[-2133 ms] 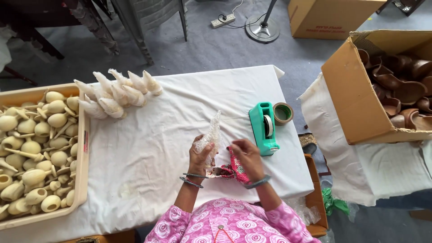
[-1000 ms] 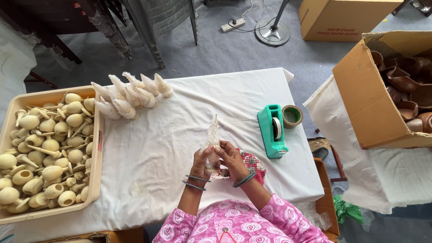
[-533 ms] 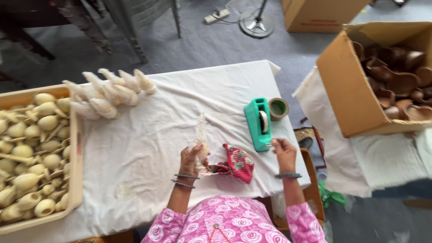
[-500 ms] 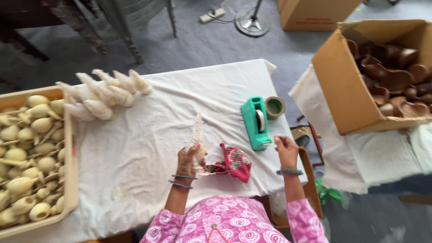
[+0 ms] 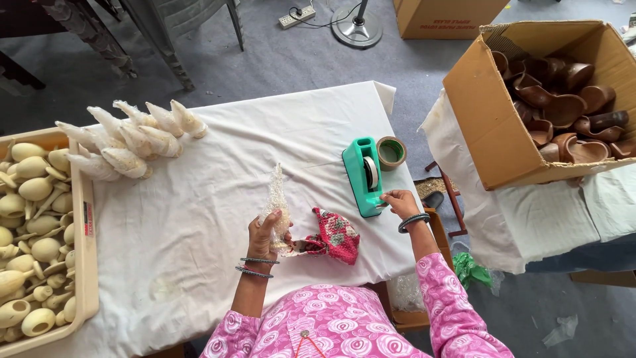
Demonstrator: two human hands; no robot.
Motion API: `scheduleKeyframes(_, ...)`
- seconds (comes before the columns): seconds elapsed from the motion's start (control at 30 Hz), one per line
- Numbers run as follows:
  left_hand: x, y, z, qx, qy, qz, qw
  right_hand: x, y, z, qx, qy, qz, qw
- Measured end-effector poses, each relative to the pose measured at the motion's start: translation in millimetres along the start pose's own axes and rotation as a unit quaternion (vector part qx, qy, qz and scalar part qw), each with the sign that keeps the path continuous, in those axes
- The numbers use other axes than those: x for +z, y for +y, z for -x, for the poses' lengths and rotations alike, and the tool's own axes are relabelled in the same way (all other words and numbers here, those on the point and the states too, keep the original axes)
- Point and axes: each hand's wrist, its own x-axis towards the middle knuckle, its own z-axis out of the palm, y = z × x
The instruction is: The person wraps small ceramic objects individually in bubble wrap. They pick up each ceramic piece, place it on a sheet of bubble wrap, fold the wrap around it, and secure it with tape from a dispenser. The wrapped items are then placed in a row on the table.
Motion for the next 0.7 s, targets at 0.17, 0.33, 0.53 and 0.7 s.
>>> scheduleKeyframes(0.17, -5, -4, -7, -0.002, 0.006, 0.004, 1.0, -1, 14, -16, -0.031, -0.016, 0.005, 0.999)
scheduleKeyframes(0.33, -6, -6, -11, 0.009, 0.001, 0.01, 1.0, -3, 43, -30, -0.091, -0.055, -0.052, 0.993)
scheduleKeyframes(0.53, -17, -11, -26, 0.002, 0.003, 0.017, 1.0, 1, 0, 33, -0.102, 0.075, -0.05, 0.991)
scheduleKeyframes(0.7, -37, -11, -74, 0.017, 0.041, 0.081, 0.996, 5, -6, 59, 0.059, 0.064, -0.13, 0.988)
